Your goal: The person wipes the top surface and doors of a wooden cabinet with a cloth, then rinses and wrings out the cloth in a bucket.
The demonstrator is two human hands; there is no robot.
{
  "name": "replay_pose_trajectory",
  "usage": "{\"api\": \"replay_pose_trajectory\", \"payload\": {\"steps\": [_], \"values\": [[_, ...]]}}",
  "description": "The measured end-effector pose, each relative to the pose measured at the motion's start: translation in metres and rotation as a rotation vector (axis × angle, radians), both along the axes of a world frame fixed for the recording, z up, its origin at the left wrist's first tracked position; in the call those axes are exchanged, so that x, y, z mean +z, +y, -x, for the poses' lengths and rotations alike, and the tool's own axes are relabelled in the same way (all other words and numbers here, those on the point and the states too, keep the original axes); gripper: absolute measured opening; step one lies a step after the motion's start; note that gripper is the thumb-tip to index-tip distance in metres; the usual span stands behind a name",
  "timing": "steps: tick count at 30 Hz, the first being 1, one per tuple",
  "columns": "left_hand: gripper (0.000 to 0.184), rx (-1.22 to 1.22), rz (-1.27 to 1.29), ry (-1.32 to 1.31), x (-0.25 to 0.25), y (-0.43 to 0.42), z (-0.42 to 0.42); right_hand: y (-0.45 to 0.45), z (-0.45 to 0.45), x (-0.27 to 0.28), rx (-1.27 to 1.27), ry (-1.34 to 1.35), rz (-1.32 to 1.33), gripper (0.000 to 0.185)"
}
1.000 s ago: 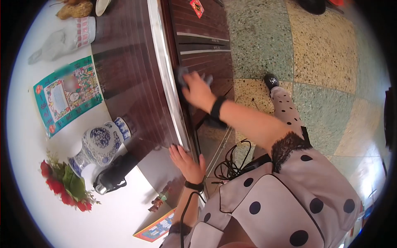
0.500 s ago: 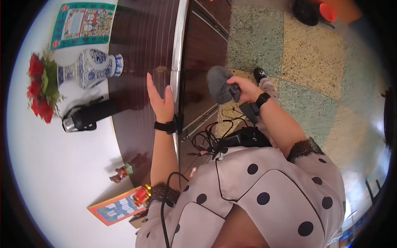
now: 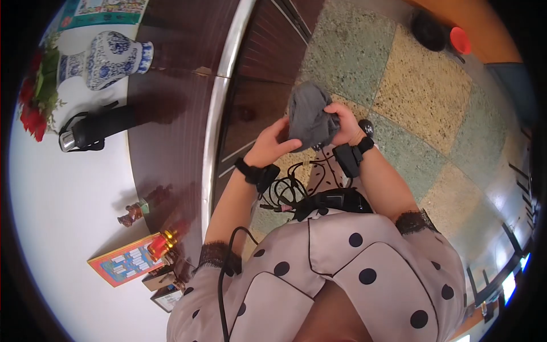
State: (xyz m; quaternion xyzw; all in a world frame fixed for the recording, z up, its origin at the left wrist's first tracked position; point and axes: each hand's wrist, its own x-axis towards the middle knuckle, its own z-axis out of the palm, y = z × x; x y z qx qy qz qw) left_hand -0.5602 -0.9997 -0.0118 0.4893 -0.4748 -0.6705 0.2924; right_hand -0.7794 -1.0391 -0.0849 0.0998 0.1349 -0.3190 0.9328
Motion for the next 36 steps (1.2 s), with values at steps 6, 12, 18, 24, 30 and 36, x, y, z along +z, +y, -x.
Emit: {"api": "replay_pose_trajectory", "payload": {"steps": [6,12,18,24,30,36], "values": [[0.05,-0.171,-0.145,-0.534,-0.073,0.002,0.034,-0.005,0.069,-0.027,0.234,0.554,0.107,0.039],[0.043,-0.025,-0.31,-0.454,-0.076,-0.006,0.052,-0.019,0.125,-0.055,0.328,0.674,0.041,0.04],[0.034,0.161,-0.206,-0.328,-0.083,-0.012,0.061,-0.042,0.132,-0.065,-0.131,0.377,-0.042,0.057],[0.03,0.239,-0.197,-0.256,-0.075,-0.008,0.073,-0.014,0.08,-0.107,0.056,0.215,-0.183,0.057],[0.03,0.232,0.135,-0.892,-0.046,0.007,0.025,-0.019,0.044,-0.093,0.298,0.223,-0.003,0.045],[0.029,0.274,0.491,-1.123,0.056,0.008,-0.021,-0.014,-0.031,-0.089,0.25,0.548,-0.116,0.039]]}}
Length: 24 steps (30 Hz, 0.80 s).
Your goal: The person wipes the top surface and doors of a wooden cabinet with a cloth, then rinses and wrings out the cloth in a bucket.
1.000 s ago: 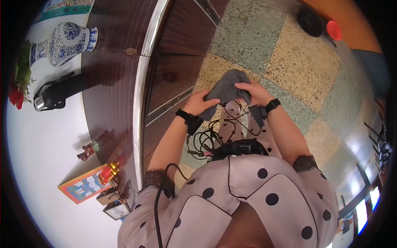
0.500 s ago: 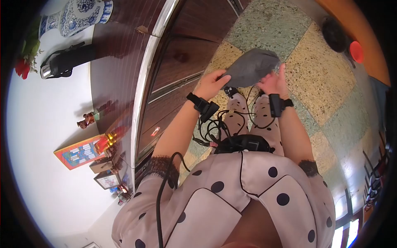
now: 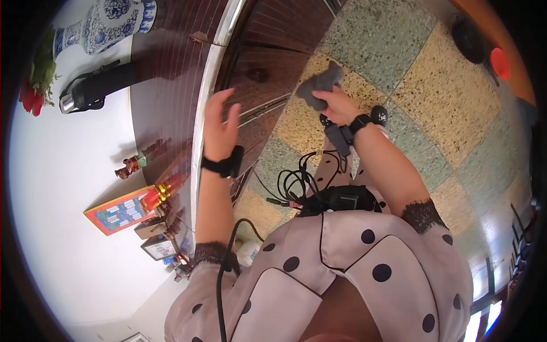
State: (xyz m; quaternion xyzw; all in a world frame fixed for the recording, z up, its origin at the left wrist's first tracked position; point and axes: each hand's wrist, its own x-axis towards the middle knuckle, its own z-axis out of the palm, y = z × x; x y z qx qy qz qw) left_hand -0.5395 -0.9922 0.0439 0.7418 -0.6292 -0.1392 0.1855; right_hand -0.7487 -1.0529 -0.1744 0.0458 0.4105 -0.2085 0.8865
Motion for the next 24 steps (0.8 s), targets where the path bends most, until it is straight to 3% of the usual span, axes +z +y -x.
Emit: {"api": "replay_pose_trajectory", "payload": {"steps": [2,4,6,8,10,15,20,24], "values": [[0.028,0.017,0.153,-0.093,0.013,0.006,-0.026,-0.003,-0.03,0.009,-0.043,-0.059,0.094,0.041],[0.031,-0.001,0.15,-0.19,0.018,0.015,-0.046,-0.009,-0.059,0.032,-0.032,-0.03,0.112,0.041],[0.038,0.061,0.187,-0.427,0.02,0.02,-0.056,-0.007,-0.099,0.042,-0.056,-0.021,0.199,0.039],[0.045,0.067,0.147,-0.394,0.007,0.031,-0.077,-0.005,-0.144,0.043,-0.126,-0.035,0.26,0.037],[0.049,0.1,0.187,-0.481,-0.007,0.037,-0.095,-0.009,-0.18,0.053,-0.159,0.186,0.495,0.039],[0.053,0.149,0.204,-0.458,-0.038,0.046,-0.117,-0.02,-0.215,0.064,-0.202,0.349,0.542,0.039],[0.053,0.151,0.186,-0.451,-0.036,0.045,-0.114,-0.019,-0.22,0.05,-0.273,0.287,0.483,0.04],[0.052,0.144,0.155,-0.456,-0.035,0.043,-0.114,-0.034,-0.219,0.047,-0.208,0.472,0.558,0.037]]}}
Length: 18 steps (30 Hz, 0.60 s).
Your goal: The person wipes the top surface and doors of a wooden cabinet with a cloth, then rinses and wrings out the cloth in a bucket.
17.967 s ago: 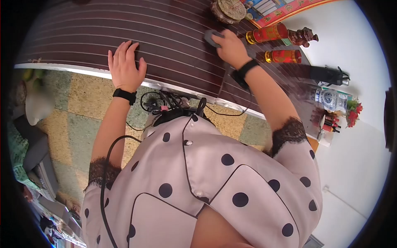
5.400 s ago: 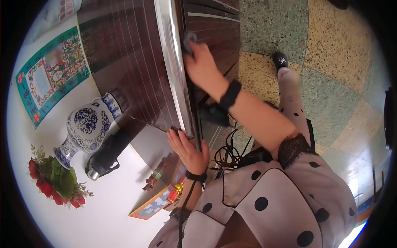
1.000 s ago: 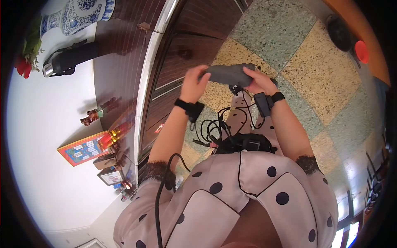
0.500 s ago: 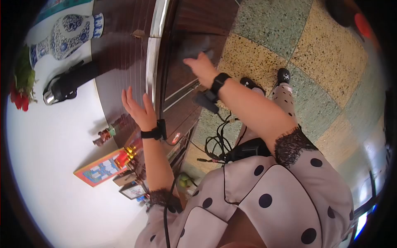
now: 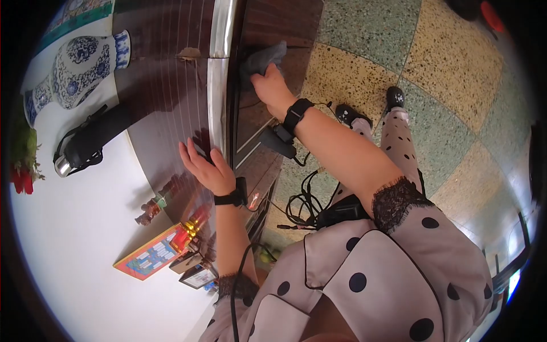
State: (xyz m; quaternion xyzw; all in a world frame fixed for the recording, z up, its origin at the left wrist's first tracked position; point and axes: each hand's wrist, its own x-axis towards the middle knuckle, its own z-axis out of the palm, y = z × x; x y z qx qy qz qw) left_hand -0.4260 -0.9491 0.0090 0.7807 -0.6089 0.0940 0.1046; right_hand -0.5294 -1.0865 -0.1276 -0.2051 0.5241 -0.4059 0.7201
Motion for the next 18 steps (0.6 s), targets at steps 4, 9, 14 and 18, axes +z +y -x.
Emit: {"api": "replay_pose_trajectory", "payload": {"steps": [4,9,14,18], "values": [[0.05,-0.026,0.012,0.017,-0.001,0.001,-0.001,-0.036,0.011,0.003,-0.018,0.058,-0.086,0.031],[0.049,-0.032,-0.015,0.003,-0.001,0.0,0.001,-0.058,0.005,-0.025,-0.068,-0.198,-0.22,0.028],[0.049,-0.035,-0.034,-0.015,-0.001,-0.001,0.001,-0.01,0.002,0.004,0.103,0.115,-0.072,0.035],[0.049,-0.043,-0.042,-0.048,-0.001,0.0,-0.002,0.06,-0.022,0.011,0.227,0.106,-0.112,0.042]]}}
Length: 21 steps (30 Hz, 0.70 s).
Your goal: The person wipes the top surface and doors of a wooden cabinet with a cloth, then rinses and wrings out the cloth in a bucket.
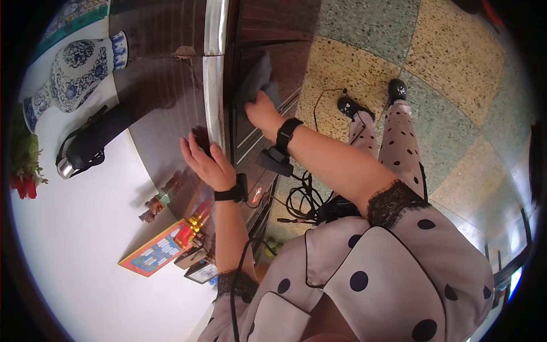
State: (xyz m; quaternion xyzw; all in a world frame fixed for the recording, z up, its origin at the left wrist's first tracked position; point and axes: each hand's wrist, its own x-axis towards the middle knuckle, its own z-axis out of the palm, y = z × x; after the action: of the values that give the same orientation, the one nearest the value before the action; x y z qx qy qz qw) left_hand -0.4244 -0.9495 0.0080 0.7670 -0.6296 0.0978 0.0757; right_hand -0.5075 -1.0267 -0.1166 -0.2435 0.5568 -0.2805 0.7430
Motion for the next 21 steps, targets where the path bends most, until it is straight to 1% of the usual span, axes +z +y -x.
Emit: {"api": "replay_pose_trajectory", "payload": {"steps": [3,5,7,9,10,11,13,14,16,17,19,20,21], "values": [[0.049,-0.003,0.004,0.008,-0.001,0.002,-0.002,-0.012,-0.002,-0.01,-0.007,-0.055,-0.062,0.042],[0.05,0.008,-0.006,0.016,0.0,0.004,-0.002,-0.04,0.012,-0.002,-0.029,-0.071,-0.098,0.042],[0.051,0.027,0.001,0.036,-0.003,0.0,0.0,-0.064,0.026,0.004,-0.158,-0.116,-0.087,0.03],[0.05,0.022,0.014,0.011,-0.002,0.003,0.0,-0.086,0.008,-0.034,-0.177,-0.094,-0.018,0.028],[0.05,0.028,0.007,0.009,-0.002,0.004,-0.001,-0.097,0.013,-0.039,-0.228,-0.201,-0.013,0.028],[0.05,0.018,0.014,0.015,-0.002,0.004,-0.002,-0.111,0.024,-0.032,-0.226,-0.208,-0.023,0.029],[0.05,0.008,0.024,0.022,-0.003,0.003,-0.002,-0.137,0.048,-0.018,-0.352,-0.347,-0.072,0.029],[0.049,0.009,0.017,0.024,-0.003,0.003,-0.002,-0.147,0.052,-0.013,-0.436,-0.203,0.059,0.031],[0.048,0.016,0.009,0.022,-0.001,0.003,-0.002,-0.166,0.05,-0.005,-0.478,-0.174,0.132,0.026],[0.048,0.012,0.003,0.021,-0.001,0.002,-0.001,-0.164,0.046,-0.004,-0.473,-0.176,0.129,0.026],[0.048,0.005,0.002,0.024,-0.002,0.001,0.0,-0.16,0.043,-0.002,-0.336,0.118,0.389,0.038],[0.048,0.002,0.002,0.026,-0.002,0.001,0.0,-0.155,0.044,-0.002,-0.337,0.119,0.39,0.038],[0.048,0.0,0.002,0.028,-0.001,0.0,0.0,-0.148,0.044,-0.001,-0.188,0.195,0.462,0.039]]}}
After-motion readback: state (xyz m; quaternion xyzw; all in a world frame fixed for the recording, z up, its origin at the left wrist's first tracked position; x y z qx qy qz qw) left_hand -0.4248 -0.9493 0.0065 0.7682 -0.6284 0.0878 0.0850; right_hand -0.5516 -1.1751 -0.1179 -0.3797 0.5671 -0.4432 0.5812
